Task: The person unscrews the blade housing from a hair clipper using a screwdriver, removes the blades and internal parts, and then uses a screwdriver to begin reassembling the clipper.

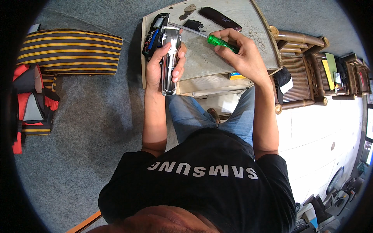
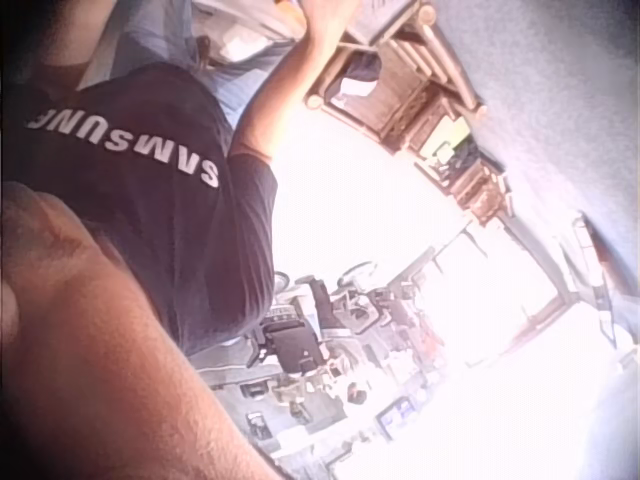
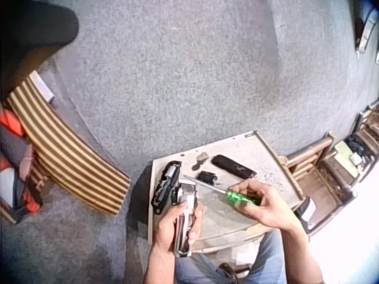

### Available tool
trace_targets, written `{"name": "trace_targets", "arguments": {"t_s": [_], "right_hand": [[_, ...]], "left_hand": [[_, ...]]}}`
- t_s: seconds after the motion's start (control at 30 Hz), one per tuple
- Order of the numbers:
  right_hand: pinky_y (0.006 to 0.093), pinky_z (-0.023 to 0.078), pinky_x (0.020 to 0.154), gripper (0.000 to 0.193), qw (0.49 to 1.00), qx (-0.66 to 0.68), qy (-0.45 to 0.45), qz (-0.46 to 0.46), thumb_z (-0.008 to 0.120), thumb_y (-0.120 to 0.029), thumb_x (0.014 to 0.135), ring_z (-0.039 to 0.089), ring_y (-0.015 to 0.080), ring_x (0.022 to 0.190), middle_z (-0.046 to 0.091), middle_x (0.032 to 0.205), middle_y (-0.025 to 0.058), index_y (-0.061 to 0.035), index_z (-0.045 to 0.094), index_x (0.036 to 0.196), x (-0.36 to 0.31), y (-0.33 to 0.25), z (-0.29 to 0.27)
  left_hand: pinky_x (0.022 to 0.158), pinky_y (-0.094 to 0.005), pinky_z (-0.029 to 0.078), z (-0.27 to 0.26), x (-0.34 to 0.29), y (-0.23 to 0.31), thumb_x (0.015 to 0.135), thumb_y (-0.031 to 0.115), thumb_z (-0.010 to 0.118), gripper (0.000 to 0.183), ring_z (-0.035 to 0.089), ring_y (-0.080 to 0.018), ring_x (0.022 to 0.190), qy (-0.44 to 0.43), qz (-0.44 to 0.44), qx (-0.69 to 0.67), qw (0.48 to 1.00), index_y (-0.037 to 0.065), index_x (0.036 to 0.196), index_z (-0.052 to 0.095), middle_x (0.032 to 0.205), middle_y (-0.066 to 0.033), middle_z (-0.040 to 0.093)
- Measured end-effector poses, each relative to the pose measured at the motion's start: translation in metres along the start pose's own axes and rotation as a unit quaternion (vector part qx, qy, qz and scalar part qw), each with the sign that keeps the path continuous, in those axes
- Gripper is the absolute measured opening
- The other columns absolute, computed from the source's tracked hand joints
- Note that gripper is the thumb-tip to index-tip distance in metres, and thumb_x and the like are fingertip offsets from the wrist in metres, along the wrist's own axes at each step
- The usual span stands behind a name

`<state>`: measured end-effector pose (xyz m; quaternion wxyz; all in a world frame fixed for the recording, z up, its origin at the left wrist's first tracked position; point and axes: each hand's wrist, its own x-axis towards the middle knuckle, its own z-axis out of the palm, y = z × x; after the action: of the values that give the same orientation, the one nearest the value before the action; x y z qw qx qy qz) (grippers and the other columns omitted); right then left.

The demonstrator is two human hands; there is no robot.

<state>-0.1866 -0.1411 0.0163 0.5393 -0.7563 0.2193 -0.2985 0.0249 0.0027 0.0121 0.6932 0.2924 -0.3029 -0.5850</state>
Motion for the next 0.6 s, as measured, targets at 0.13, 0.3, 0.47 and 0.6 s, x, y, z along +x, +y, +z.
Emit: {"name": "trace_targets", "arguments": {"t_s": [0.13, 0.3, 0.47, 0.6], "right_hand": [[0.0276, 0.054, 0.091, 0.032, 1.000, -0.005, 0.001, -0.005, 0.072, -0.010, 0.096, 0.068, 0.0119, 0.099, 0.075, 0.107, 0.0083, -0.0002, 0.069, 0.126, 0.0003, 0.0016, 0.0003], [0.0204, 0.037, 0.058, 0.038, 0.999, -0.004, 0.022, -0.028, 0.069, -0.017, 0.092, 0.050, 0.0039, 0.067, 0.069, 0.092, 0.0016, -0.0029, 0.069, 0.127, 0.0012, 0.0074, 0.0043], [0.0207, 0.037, 0.058, 0.038, 0.999, -0.013, 0.025, -0.026, 0.070, -0.018, 0.091, 0.051, 0.0045, 0.067, 0.069, 0.090, 0.0015, -0.0030, 0.070, 0.126, 0.0008, 0.0071, 0.0037], [0.0278, 0.054, 0.089, 0.033, 1.000, -0.017, 0.006, 0.002, 0.073, -0.011, 0.094, 0.069, 0.0116, 0.097, 0.076, 0.105, 0.0086, -0.0010, 0.069, 0.126, -0.0001, 0.0005, 0.0008]], "left_hand": [[0.040, -0.0232, 0.050, -0.0005, 0.0001, 0.0001, 0.107, 0.031, 0.055, 0.039, 0.059, -0.0095, 0.052, -0.005, 0.001, -0.001, 1.000, 0.005, 0.135, 0.046, 0.092, -0.0097, 0.059], [0.040, -0.0232, 0.050, 0.0000, 0.0002, 0.0000, 0.107, 0.031, 0.056, 0.039, 0.058, -0.0096, 0.052, -0.006, 0.001, -0.006, 1.000, 0.004, 0.134, 0.046, 0.092, -0.0099, 0.058], [0.041, -0.0231, 0.050, 0.0000, 0.0002, 0.0002, 0.107, 0.033, 0.056, 0.039, 0.058, -0.0095, 0.052, -0.007, 0.001, 0.005, 1.000, 0.004, 0.131, 0.046, 0.092, -0.0100, 0.059], [0.041, -0.0235, 0.050, -0.0020, 0.0003, -0.0023, 0.108, 0.040, 0.055, 0.040, 0.059, -0.0104, 0.052, 0.008, 0.005, -0.014, 1.000, 0.003, 0.124, 0.050, 0.094, -0.0102, 0.059]]}}
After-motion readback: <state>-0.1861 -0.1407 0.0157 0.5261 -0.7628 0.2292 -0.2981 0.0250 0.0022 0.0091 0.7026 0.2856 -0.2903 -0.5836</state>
